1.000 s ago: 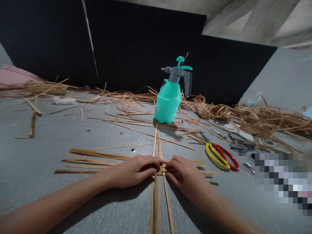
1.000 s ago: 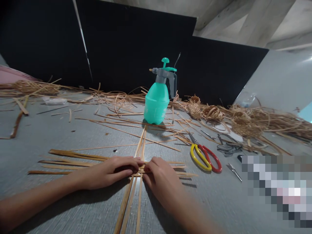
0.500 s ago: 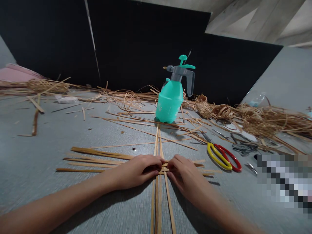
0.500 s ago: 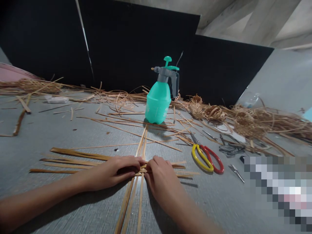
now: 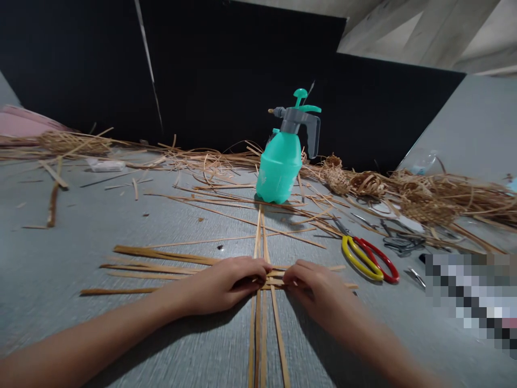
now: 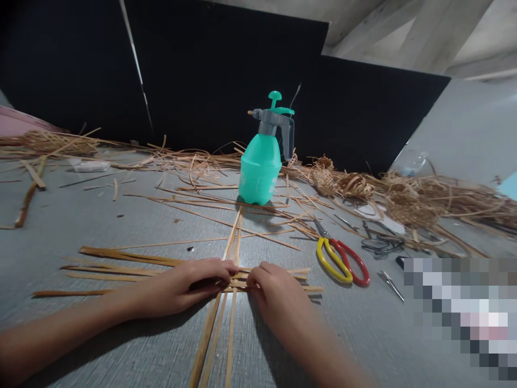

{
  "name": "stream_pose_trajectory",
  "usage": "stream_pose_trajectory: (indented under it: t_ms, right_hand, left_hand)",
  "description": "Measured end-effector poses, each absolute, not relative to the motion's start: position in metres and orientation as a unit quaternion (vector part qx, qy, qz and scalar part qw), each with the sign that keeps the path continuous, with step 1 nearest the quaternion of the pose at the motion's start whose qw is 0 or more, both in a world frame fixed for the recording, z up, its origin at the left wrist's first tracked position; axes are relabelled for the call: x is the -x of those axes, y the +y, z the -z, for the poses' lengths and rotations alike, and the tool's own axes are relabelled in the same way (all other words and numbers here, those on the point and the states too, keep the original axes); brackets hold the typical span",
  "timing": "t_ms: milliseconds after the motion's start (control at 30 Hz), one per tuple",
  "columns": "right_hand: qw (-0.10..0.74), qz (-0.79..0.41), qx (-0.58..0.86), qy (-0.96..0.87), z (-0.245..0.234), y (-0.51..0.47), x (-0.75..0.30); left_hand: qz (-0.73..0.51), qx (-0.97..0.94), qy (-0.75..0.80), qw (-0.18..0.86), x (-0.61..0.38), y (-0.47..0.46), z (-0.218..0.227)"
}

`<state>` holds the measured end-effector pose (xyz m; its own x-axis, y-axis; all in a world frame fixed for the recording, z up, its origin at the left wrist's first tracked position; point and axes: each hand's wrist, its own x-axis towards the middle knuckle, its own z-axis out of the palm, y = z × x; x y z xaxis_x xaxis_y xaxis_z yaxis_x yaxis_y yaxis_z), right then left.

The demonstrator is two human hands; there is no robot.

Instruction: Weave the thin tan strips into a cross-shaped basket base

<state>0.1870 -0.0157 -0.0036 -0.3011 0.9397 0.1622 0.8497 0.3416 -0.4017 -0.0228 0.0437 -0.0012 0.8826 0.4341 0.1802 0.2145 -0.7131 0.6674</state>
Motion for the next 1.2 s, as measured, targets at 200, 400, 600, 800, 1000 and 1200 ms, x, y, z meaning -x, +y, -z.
stream_pose_trajectory:
  t_ms: [200,400,600,800,1000,1200]
  right_hand:
    - [0.181,-0.123,0.572,-0.791,0.003,-0.014,-0.187]
    - [0.18,-0.116,0.573,-0.791,0.0,-0.017,-0.184]
    - [0.179,-0.087,0.551,-0.81,0.002,-0.017,-0.186]
    - [0.156,-0.076,0.542,-0.822,-0.004,-0.017,-0.191]
    - [0.086,-0.011,0.548,-0.832,-0.009,-0.018,-0.201]
    - [0.094,-0.103,0.588,-0.797,-0.02,-0.011,-0.224]
  left_hand:
    - [-0.132,-0.921,0.171,0.324,0.026,0.044,-0.005]
    - [-0.121,-0.931,0.174,0.298,0.027,0.046,-0.003]
    - [-0.135,-0.931,0.173,0.293,0.025,0.045,-0.002]
    - [-0.156,-0.927,0.157,0.302,0.026,0.048,0.001]
    - [-0.145,-0.928,0.166,0.3,0.026,0.049,0.002]
    - [-0.147,-0.929,0.165,0.297,0.026,0.048,-0.001]
